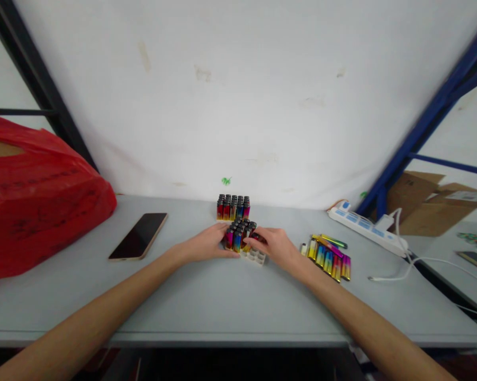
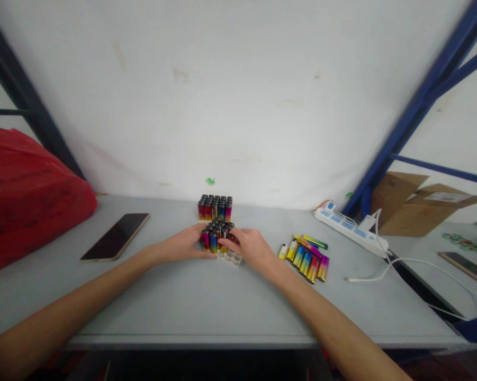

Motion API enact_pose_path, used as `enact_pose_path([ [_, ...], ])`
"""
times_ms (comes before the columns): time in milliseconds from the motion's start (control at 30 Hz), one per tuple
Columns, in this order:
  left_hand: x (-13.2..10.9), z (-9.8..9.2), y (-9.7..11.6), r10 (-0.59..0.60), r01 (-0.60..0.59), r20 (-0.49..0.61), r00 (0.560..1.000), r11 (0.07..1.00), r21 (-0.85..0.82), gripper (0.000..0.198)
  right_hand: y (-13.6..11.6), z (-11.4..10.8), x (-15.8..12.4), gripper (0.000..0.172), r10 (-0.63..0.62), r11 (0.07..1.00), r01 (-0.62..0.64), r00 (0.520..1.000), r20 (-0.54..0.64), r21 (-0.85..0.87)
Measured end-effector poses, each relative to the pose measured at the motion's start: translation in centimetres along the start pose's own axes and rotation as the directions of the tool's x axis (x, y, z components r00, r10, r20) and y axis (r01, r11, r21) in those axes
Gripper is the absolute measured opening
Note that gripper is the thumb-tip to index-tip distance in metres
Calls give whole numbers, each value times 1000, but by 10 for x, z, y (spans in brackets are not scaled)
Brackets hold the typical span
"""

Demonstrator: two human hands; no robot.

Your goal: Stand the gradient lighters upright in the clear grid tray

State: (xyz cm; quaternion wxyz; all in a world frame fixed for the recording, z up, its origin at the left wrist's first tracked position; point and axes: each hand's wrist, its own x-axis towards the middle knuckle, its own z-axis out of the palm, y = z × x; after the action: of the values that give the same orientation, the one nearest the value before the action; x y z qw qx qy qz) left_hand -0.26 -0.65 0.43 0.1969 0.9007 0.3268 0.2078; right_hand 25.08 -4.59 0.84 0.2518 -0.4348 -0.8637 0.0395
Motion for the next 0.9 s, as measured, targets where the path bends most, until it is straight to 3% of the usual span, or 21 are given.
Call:
enact_pose_path([
  [133,0,1,-1,31,-31,-6,1000,1000,-1,67,-17,-5,6,53,79,953,-57,995,65,-297],
  [233,0,0,-1,45,-45,-14,999,999,2,64,-25,-10,8,63,172,904,-123,982,83,-410],
  [433,0,-1,1,21,-21,-2,1000,1000,10,63,-14,-18,5,69,173,934,-103,968,182,-342],
  [567,0,-2,3,29,-29,3,1000,1000,7,70,6,-36,5,68,240,905,-188,966,94,-381],
  [633,0,-2,3,20,-20,1,1000,1000,17,73,23,-50,3,63,363,843,-308,931,44,-442],
  [733,1,-1,1,0,0,14,1000,999,40,74,52,-74,-7,45,554,730,-456,831,50,-510],
  [800,1,0,-1,-2,0,26,1000,999,52,72,69,-88,-16,39,632,702,-488,762,138,-519],
  [900,1,0,-3,-2,0,32,999,998,60,71,82,-100,-26,34,647,755,-510,685,336,-413],
])
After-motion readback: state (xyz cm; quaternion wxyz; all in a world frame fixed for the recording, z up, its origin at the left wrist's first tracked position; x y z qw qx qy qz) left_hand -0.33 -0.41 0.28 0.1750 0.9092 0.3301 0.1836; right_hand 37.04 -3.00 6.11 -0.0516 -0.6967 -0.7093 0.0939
